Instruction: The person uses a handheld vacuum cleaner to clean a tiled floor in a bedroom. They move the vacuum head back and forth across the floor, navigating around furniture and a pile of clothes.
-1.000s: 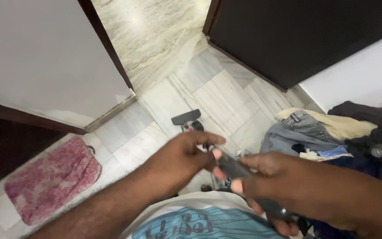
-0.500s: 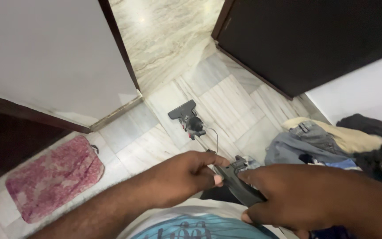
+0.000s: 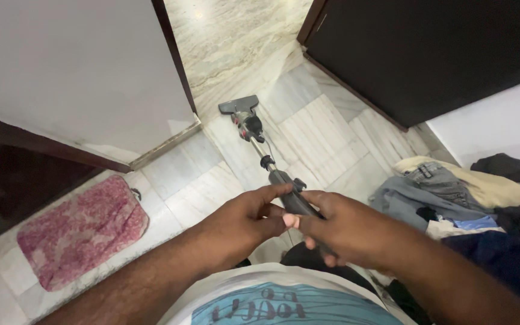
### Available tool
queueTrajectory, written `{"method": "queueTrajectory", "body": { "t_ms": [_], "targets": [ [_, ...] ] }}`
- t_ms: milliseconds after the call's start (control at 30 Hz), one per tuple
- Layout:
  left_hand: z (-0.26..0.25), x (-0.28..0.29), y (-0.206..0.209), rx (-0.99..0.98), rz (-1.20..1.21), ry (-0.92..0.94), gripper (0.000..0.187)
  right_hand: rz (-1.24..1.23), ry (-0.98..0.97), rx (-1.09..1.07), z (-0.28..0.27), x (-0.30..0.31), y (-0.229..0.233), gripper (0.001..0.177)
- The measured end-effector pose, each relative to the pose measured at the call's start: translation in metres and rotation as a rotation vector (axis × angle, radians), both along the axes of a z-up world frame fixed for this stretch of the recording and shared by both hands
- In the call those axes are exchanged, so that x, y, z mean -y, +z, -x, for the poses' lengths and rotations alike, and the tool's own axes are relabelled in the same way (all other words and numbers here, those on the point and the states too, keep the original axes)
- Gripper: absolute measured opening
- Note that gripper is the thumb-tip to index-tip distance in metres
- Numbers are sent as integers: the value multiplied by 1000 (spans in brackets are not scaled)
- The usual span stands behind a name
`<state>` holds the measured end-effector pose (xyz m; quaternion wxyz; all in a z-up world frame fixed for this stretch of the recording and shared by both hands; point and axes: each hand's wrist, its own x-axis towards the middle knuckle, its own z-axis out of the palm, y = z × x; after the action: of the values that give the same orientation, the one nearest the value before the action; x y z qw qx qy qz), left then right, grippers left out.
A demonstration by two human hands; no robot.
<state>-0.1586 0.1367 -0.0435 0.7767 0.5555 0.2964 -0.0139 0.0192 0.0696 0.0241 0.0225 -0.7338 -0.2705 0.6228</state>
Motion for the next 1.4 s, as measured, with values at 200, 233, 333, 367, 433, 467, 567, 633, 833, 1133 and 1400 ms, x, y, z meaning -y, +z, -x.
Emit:
{"method": "queueTrajectory", "body": {
  "t_ms": [200,233,333,367,433,467,567,633,833,1133,1400],
  "targets": [
    [3,-15,18,-153,3,-4,73,58,-464,-229,11,2,-1,42],
    [5,-19,21,-149,11,-34,74,37,-541,-320,12,3,0,39],
    [9,-33,34,-169,49,-91,75,-21,-693,-581,15,1,8,35],
    [11,-38,40,-196,74,-95,75,-34,-696,-655,15,0,13,35],
    [15,-45,55,-229,100,-79,76,-74,-654,-810,15,-4,23,39],
    [19,-46,61,-241,104,-60,77,-97,-609,-895,15,-7,27,42],
    [30,-48,69,-118,121,-34,83,-81,-528,-1010,20,-14,36,50],
    [36,-49,72,-69,142,-20,88,-107,-460,-1015,23,-18,39,55],
    [50,-57,79,-107,202,141,90,-190,-175,-676,36,-34,40,67],
    [38,-47,78,-280,296,375,74,-137,-315,-532,37,-42,17,46],
    [12,-42,41,-360,194,406,73,-230,-610,-641,12,-22,-19,47]
  ]
}}
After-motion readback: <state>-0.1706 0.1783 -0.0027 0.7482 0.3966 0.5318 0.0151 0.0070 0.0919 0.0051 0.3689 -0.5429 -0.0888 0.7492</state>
